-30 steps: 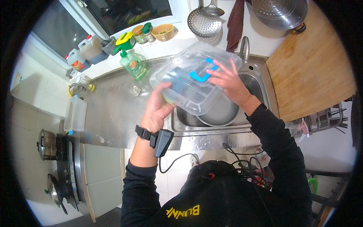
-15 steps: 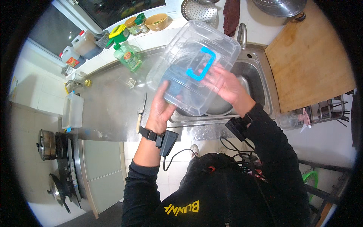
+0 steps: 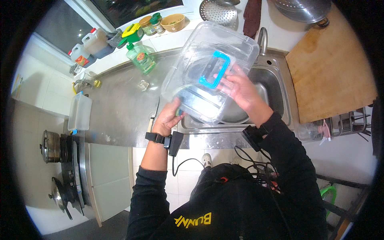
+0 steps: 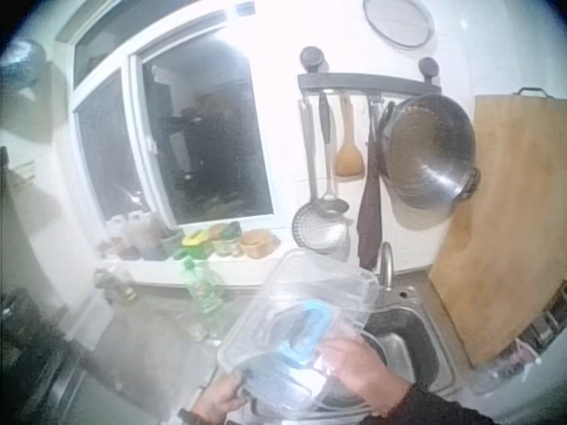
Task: The person cleans a spray bottle and a plastic container in the kitchen sink. They use a brush to scrub the inside of the spray bottle, rinse it, and then scrub the plastic container with a sponge.
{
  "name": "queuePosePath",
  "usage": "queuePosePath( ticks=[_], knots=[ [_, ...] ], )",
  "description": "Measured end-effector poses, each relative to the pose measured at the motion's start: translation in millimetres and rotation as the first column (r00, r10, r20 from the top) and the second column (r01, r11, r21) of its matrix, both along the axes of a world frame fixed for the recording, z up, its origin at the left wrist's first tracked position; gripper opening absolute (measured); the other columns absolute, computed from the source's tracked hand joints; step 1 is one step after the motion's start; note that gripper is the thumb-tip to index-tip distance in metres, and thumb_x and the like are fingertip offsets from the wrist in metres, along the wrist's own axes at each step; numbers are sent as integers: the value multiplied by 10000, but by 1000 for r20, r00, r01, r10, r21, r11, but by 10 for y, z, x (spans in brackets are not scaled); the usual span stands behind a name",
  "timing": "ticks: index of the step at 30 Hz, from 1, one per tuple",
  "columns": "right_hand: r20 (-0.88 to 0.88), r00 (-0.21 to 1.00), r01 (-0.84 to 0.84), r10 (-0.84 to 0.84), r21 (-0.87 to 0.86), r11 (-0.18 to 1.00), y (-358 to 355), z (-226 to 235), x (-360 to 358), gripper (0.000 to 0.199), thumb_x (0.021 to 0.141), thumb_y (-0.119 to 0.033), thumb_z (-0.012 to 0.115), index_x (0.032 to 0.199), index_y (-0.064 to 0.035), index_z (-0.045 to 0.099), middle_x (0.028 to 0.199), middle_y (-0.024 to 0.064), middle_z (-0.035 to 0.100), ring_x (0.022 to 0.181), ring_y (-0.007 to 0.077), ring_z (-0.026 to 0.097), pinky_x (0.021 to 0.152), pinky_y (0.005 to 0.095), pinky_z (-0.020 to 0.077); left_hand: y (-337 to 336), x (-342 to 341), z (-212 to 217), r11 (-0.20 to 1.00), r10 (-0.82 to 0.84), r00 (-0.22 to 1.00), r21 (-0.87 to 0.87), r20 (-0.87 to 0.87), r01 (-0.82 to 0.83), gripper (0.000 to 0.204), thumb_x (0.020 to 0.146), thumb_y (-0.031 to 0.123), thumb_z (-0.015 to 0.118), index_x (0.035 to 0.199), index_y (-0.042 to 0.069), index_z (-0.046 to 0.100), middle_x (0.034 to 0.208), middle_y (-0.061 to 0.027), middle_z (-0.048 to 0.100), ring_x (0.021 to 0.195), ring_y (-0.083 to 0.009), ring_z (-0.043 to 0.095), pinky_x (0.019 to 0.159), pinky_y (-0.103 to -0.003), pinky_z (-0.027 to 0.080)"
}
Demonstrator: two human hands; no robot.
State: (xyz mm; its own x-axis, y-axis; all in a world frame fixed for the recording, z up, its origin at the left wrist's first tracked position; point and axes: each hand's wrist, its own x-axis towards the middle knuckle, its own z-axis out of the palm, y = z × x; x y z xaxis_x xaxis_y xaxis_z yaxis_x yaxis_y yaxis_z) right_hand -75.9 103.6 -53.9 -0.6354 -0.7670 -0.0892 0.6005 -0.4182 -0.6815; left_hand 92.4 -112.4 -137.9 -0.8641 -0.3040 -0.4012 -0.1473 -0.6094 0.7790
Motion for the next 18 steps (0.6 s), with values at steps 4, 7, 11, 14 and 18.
queuePosePath(
  ticks=[4, 7, 11, 14, 18],
  knots=[
    [-40, 999, -11, 12, 11, 1000, 42, 25, -32, 566, 825, 29, 510, 1353, -111, 361, 1244, 99, 530, 1107, 262, 566, 925, 423, 481, -119, 55, 82, 961, -268, 958, -91, -103, 260, 562, 749, 103, 790, 1244, 42, 532, 1127, -62, 615, 995, -168, 592, 840, -312, 484],
    [-61, 998, 17, -13, 60, 998, 23, 38, 31, 551, 816, 33, 516, 1334, -111, 397, 1244, 91, 536, 1106, 257, 566, 923, 415, 483, -168, 45, 139, 920, -362, 925, -207, -119, 333, 646, 725, 144, 815, 1279, 27, 505, 1147, -72, 609, 1024, -186, 587, 885, -309, 472],
    [-60, 996, 73, -69, 64, 995, -15, 37, 61, 567, 805, 45, 519, 1337, -111, 403, 1235, 92, 544, 1100, 258, 571, 921, 421, 489, -173, -17, 218, 905, -366, 931, -236, -7, 354, 665, 689, 296, 847, 1222, 53, 533, 1016, 10, 593, 859, -83, 546, 694, -215, 453],
    [-66, 995, 73, -70, 30, 997, -12, 36, -33, 585, 806, 46, 515, 1356, -110, 387, 1232, 99, 543, 1116, 262, 564, 937, 435, 483, -194, -93, 253, 900, -382, 923, -242, -35, 363, 669, 678, 324, 852, 1204, 58, 537, 971, 23, 582, 817, -68, 524, 666, -205, 434],
    [-45, 994, 100, -101, -15, 995, 35, -8, -139, 636, 809, 47, 508, 1399, -101, 322, 1229, 117, 541, 1135, 275, 554, 946, 452, 479, -291, -198, 175, 841, -404, 914, -383, 24, 382, 588, 718, 296, 824, 1183, 57, 556, 940, 38, 580, 788, -57, 511, 672, -202, 425]
  ],
)
